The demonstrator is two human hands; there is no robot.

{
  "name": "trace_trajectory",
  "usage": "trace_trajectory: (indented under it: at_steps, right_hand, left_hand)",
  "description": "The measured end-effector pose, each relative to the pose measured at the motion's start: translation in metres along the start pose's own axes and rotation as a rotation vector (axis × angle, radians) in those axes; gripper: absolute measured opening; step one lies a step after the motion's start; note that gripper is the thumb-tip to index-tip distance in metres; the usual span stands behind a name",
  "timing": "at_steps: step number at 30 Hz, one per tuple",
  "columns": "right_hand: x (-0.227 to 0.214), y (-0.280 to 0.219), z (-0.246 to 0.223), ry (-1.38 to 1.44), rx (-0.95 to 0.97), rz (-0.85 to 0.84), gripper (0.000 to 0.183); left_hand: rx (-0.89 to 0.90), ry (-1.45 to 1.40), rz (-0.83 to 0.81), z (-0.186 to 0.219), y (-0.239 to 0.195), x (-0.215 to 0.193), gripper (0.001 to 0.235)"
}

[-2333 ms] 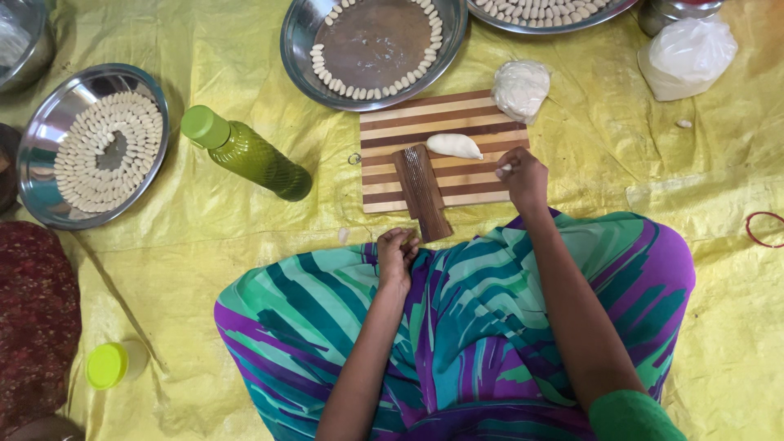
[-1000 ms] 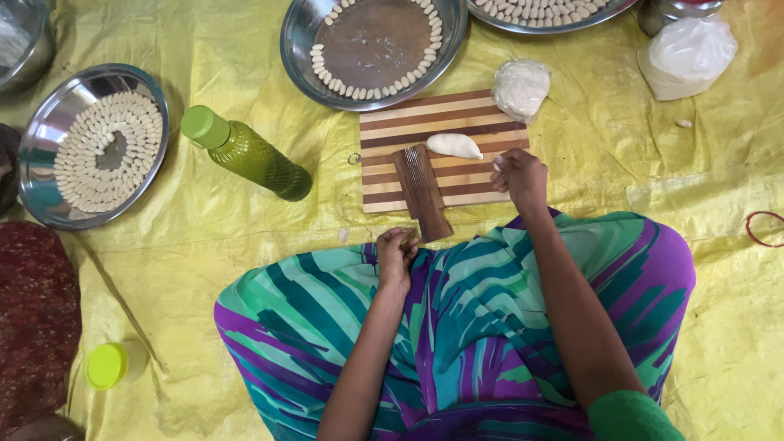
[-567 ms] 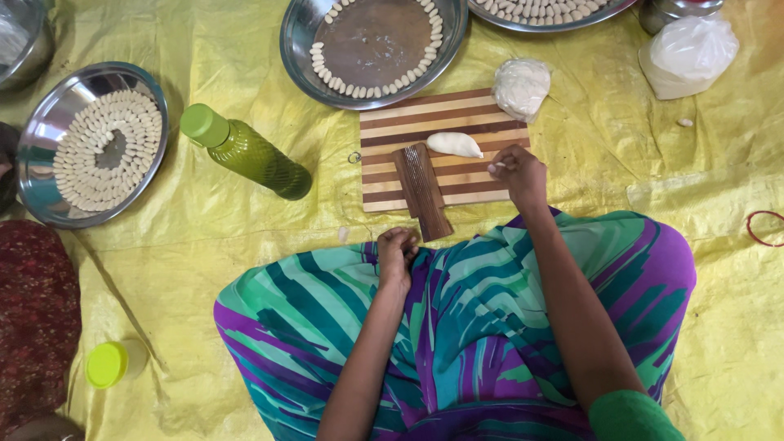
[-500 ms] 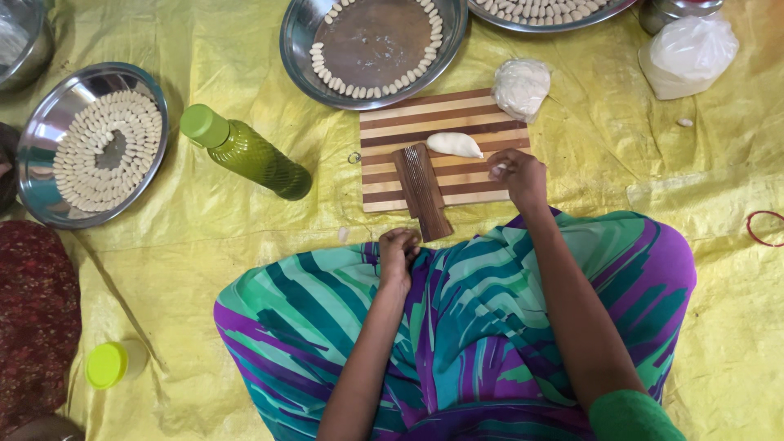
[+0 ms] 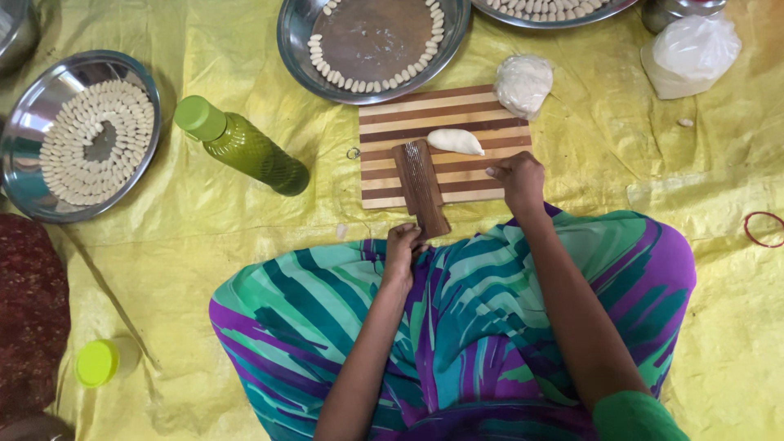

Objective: The person sits on a yellow tarp and repeatedly pinches small pieces of dough from a larger lump, rolls them into cylinders, and presses them on a grooved wooden board to create ridges. The finished pieces are placed into a metal tray. A second person is visible arranging similar pieces in another tray.

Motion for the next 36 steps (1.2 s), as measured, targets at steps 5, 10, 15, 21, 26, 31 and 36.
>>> trace_trajectory:
  at_steps: [5,10,15,21,26,31,36]
  right_hand:
    - [0.011,-0.008,-0.032,0.345,0.118,-0.255,0.018]
    - [-0.002,-0.080,-0.133,0.154,-0.216,-0.159,0.021]
    - [-0.033,-0.095,-0.185,0.476,-0.201,-0.185,0.017]
    - [-0.026,-0.068,-0.182,0.364,0.015,-0.259,0.043]
    - [0.019,-0.107,-0.192,0.320,-0.433,-0.262,0.058]
    - [0.078,-0.121,-0.216,-1.341,0.083,-0.142,0.075]
    - [0.028,-0.124,-0.196,0.332,-0.397,-0.331,0.082]
  left_hand:
    - [0.484,-0.043,-0.076,0.029,-0.018,0.021,0.035]
    - [0.076,-0.406,-0.302,0.078,-0.065,0.068,0.056]
    - [0.029,-0.677,-0.524,0.118,-0.081,0.091,0.062]
    - [-0.080,-0.456,-0.692,0.095,-0.084,0.090,0.077]
    - [0.134,-0.550,-0.861,0.094,-0.080,0.087,0.097]
    - [0.251,-0.371,-0.739,0.093,-0.077,0.087,0.109]
    - [0.126,-0.522,-0.610,0.086,-0.054,0.080,0.100]
Point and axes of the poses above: each hand's wrist, its own y-axis towards the middle knuckle, its own x-axis out of the palm, z = x × y, the point moved 2 cm from there along y, towards the middle knuckle, and after that the axes turned 14 degrees about -y, right-handed, at the moved point
